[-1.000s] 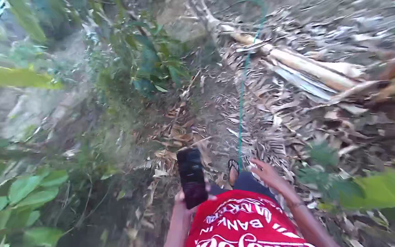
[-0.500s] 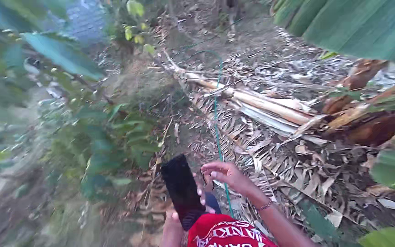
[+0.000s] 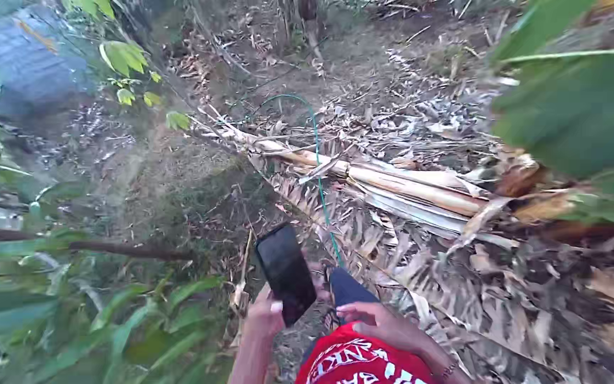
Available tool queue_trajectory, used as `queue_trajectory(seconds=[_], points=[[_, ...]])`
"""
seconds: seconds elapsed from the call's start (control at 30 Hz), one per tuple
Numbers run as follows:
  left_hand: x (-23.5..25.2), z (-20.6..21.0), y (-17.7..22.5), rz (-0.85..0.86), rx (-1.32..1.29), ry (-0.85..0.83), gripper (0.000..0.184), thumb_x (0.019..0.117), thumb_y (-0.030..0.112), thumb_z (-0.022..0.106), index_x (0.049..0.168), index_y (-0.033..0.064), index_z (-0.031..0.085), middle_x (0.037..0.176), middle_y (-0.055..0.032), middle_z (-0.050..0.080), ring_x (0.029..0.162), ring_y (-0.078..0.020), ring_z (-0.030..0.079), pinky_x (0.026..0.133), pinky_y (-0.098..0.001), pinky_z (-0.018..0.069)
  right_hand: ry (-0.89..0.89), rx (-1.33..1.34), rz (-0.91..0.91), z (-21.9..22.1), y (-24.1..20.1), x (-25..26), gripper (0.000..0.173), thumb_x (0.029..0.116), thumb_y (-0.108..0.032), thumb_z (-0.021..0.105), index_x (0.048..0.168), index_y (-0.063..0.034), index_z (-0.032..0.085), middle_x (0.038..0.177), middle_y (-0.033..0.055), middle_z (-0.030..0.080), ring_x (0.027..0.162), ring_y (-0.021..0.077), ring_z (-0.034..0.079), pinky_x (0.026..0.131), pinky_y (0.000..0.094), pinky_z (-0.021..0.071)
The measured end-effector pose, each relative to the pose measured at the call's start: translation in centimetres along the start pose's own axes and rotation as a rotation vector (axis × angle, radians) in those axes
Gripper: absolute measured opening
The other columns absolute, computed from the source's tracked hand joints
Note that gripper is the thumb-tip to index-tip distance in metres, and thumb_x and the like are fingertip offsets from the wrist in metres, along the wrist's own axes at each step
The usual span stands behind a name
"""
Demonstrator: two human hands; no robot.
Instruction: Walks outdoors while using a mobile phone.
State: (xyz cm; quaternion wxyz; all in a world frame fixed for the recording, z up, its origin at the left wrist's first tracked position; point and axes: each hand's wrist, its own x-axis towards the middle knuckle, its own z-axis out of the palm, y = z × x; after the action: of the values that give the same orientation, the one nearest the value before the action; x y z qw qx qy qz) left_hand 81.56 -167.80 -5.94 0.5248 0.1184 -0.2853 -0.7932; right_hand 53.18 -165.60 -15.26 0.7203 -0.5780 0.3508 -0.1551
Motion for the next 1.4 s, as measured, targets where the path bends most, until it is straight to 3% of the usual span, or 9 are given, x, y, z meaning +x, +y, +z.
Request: queue_trajectory(seconds=[0.1, 0.2, 0.33, 0.5, 0.6, 0.8, 1.1, 1.23, 1.4], points=[[7.2, -4.2, 5.2, -0.026, 0.003, 0.015, 0.086, 0.0794, 0.065, 0.074, 0.148, 0.0173, 0.053, 0.133, -0.0163, 0.064, 0.105, -0.0290, 0.069, 0.085, -0.0447, 0.0592, -0.209, -0.052, -0.194, -2.3, 0.2, 7.8, 0.044, 0.1082, -0.038, 0.048, 0.137, -0.0097, 0.066, 0.138, 0.0059, 0.067, 0.128, 0.0152, 0.062, 0.114, 0.0392, 0.0468], [14.7, -9.3, 9.5, -0.041, 0.037, -0.029, 0.114, 0.0621, 0.093, 0.061, 0.149, 0.0202, 0.052, 0.128, -0.0145, 0.066, 0.098, -0.0249, 0.069, 0.082, -0.0392, 0.0578, -0.245, -0.066, -0.295, -8.7, 0.2, 17.1, 0.046, 0.1094, -0.038, 0.045, 0.140, -0.0093, 0.063, 0.139, 0.0063, 0.066, 0.131, 0.0168, 0.060, 0.116, 0.0399, 0.0458], [24.2, -12.9, 14.9, -0.056, 0.059, 0.044, 0.105, 0.0680, 0.094, 0.053, 0.144, 0.0214, 0.057, 0.123, -0.0160, 0.069, 0.095, -0.0271, 0.070, 0.080, -0.0408, 0.0588, -0.230, -0.045, -0.258, -15.3, -5.6, 25.8, 0.051, 0.1025, -0.042, 0.058, 0.144, -0.0124, 0.061, 0.141, 0.0079, 0.064, 0.126, 0.0209, 0.063, 0.108, 0.0432, 0.0518], [35.2, -16.2, 18.5, -0.159, 0.008, -0.004, 0.096, 0.0784, 0.089, 0.047, 0.143, 0.0187, 0.057, 0.128, -0.0185, 0.066, 0.098, -0.0286, 0.070, 0.080, -0.0401, 0.0593, 0.520, -0.344, -0.657, -22.3, -17.5, 33.8, 0.038, 0.1005, -0.038, 0.062, 0.132, -0.0166, 0.069, 0.143, 0.0068, 0.063, 0.131, 0.0217, 0.060, 0.108, 0.0449, 0.0533], [41.4, -18.7, 18.7, -0.259, 0.017, 0.024, 0.092, 0.0786, 0.089, 0.047, 0.138, 0.0192, 0.061, 0.123, -0.0172, 0.069, 0.097, -0.0285, 0.071, 0.079, -0.0413, 0.0601, 0.868, -0.564, -0.747, -29.1, -24.8, 38.7, 0.059, 0.0953, -0.049, 0.069, 0.142, -0.0136, 0.059, 0.153, 0.0141, 0.051, 0.142, 0.0296, 0.049, 0.114, 0.0525, 0.0447], [52.3, -24.4, 18.6, -0.504, 0.110, 0.074, 0.085, 0.0810, 0.085, 0.046, 0.130, 0.0186, 0.067, 0.115, -0.0148, 0.073, 0.095, -0.0270, 0.073, 0.080, -0.0412, 0.0620, 0.991, -0.820, -0.580, -40.2, -27.4, 47.6, 0.095, 0.0814, -0.067, 0.075, 0.156, -0.0177, 0.044, 0.167, 0.0133, 0.030, 0.155, 0.0341, 0.025, 0.121, 0.0547, 0.0365], [66.0, -31.1, 24.5, -0.732, 0.074, -0.069, 0.089, 0.0861, 0.084, 0.042, 0.136, 0.0132, 0.061, 0.124, -0.0178, 0.069, 0.096, -0.0266, 0.072, 0.079, -0.0388, 0.0610, 1.335, -0.480, -0.228, -51.4, -29.1, 49.0, 0.066, 0.0978, -0.035, 0.067, 0.155, -0.0090, 0.045, 0.157, 0.0133, 0.046, 0.141, 0.0273, 0.050, 0.110, 0.0503, 0.0519], [74.4, -32.9, 28.5, -0.516, 0.035, 0.131, 0.094, 0.0840, 0.087, 0.039, 0.135, 0.0106, 0.059, 0.120, -0.0204, 0.070, 0.091, -0.0303, 0.073, 0.075, -0.0417, 0.0621, 0.883, -0.279, -0.017, -50.9, -25.8, 49.1, 0.062, 0.0957, -0.045, 0.067, 0.146, -0.0101, 0.057, 0.144, 0.0101, 0.061, 0.127, 0.0246, 0.062, 0.102, 0.0494, 0.0556], [86.2, -36.7, 30.5, -0.248, -0.093, 0.247, 0.089, 0.0909, 0.082, 0.030, 0.138, 0.0107, 0.052, 0.123, -0.0200, 0.067, 0.096, -0.0322, 0.071, 0.076, -0.0454, 0.0622, 0.102, -0.118, -0.167, -54.8, -26.4, 55.4, 0.064, 0.1085, -0.050, 0.039, 0.143, 0.0010, 0.058, 0.150, 0.0179, 0.055, 0.145, 0.0276, 0.047, 0.124, 0.0476, 0.0328]])
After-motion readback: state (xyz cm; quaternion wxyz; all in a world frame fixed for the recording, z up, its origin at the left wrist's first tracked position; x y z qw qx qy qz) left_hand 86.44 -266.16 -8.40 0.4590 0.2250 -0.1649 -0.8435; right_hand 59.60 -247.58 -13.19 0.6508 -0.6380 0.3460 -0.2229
